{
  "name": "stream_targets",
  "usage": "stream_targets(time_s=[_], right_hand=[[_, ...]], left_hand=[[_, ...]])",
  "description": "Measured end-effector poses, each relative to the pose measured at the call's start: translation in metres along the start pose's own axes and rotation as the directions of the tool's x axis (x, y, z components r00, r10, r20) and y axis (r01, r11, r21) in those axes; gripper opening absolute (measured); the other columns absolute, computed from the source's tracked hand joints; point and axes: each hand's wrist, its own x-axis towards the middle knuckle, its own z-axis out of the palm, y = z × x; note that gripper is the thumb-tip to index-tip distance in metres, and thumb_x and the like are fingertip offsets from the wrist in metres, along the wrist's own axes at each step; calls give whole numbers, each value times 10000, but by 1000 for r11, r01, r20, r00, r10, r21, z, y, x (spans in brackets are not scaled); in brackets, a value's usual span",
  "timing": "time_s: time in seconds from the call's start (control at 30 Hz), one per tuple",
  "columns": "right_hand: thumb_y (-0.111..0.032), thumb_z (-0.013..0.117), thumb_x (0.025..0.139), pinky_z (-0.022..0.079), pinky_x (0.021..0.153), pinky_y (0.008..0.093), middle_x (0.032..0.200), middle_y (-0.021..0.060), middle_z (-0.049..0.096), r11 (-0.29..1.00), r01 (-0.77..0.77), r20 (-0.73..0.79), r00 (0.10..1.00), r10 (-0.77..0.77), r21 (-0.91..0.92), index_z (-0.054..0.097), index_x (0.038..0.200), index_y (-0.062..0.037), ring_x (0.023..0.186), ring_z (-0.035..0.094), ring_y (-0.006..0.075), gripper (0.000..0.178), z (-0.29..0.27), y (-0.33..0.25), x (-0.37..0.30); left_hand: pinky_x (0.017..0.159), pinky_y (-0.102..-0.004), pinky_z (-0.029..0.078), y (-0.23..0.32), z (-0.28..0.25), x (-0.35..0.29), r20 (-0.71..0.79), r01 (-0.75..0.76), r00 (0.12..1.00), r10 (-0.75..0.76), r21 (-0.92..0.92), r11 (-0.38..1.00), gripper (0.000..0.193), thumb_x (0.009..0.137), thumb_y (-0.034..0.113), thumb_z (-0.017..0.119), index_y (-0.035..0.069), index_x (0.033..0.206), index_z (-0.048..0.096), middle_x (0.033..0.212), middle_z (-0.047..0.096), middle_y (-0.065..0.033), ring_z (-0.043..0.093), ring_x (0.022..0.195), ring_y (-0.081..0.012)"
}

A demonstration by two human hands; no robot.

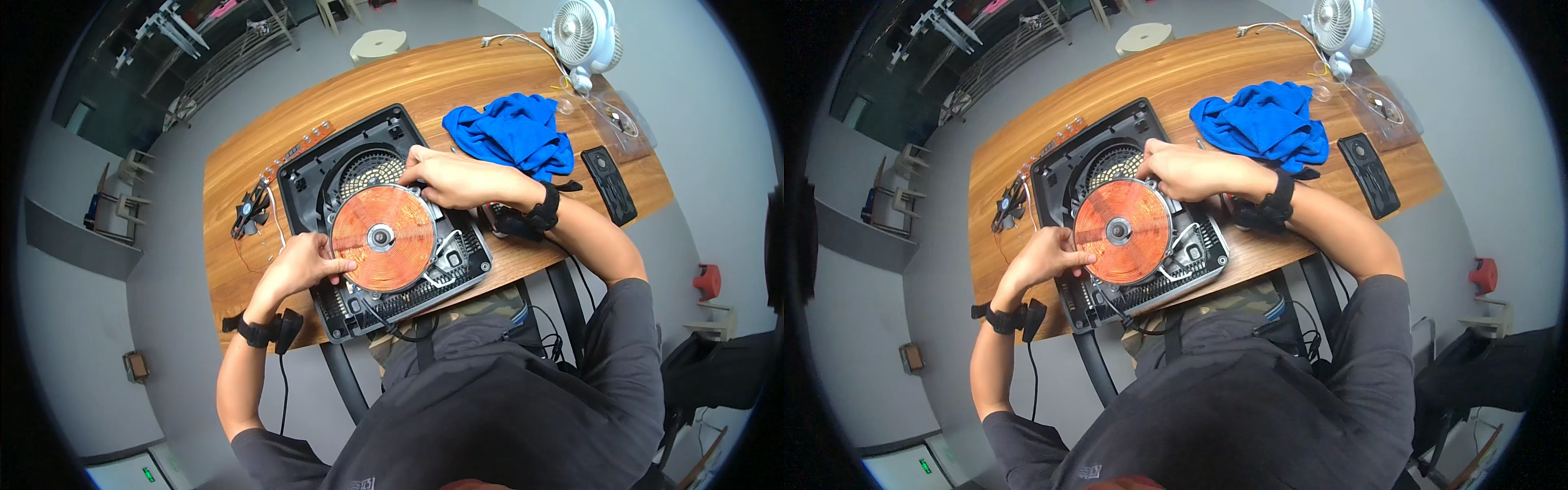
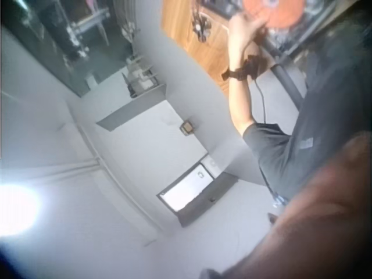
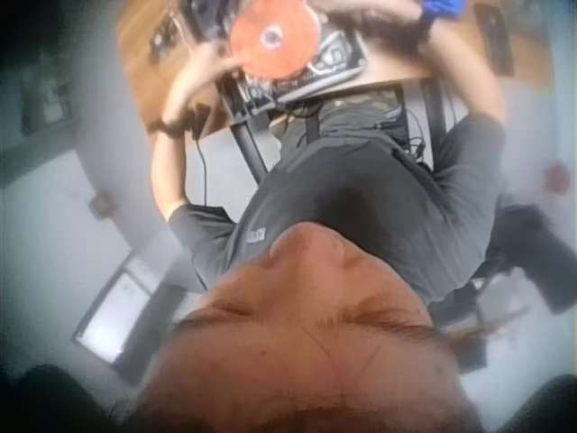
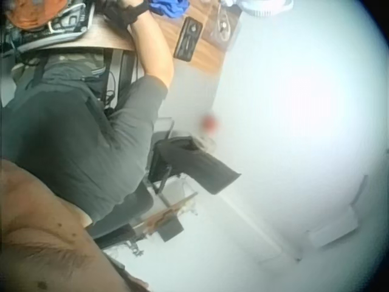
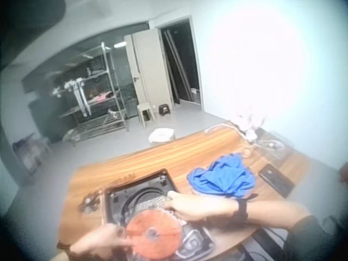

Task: The person assembles a disassembled electronic device on a wooden table. They place a copper-colored circular component into the chassis, then use a screwdriver to fasten screws around the component and on the circuit board.

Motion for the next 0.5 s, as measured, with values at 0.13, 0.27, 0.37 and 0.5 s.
stream_targets(time_s=[0.13,0.27,0.37,0.5], right_hand=[[13,629,881,508,979,436,1202,186,562,998,67,-1,998,-67,-8,671,1317,19,1139,606,371,438,8,16,6],[3,643,872,509,962,442,1188,194,550,993,116,1,993,-116,-36,686,1271,20,1126,606,377,402,11,20,9],[-3,656,881,511,953,441,1192,189,540,990,138,-1,990,-138,-34,698,1253,4,1119,605,373,374,14,23,9],[19,689,886,508,1006,428,1217,184,537,990,136,-30,990,-134,45,701,1223,6,1176,599,373,337,6,19,3]], left_hand=[[503,-272,513,7,0,-4,17,61,998,-61,-24,998,437,881,387,884,11,787,682,657,741,-41,661,551,-94],[500,-272,510,5,-1,0,57,74,996,-72,-28,997,441,884,390,881,13,779,679,656,740,-41,656,547,-94],[498,-271,509,7,-4,0,78,94,993,-92,-25,995,441,885,392,881,17,775,677,655,741,-44,650,540,-93],[493,-269,505,4,-3,3,98,87,992,-83,-29,996,445,888,394,879,16,774,673,651,738,-50,648,532,-94]])
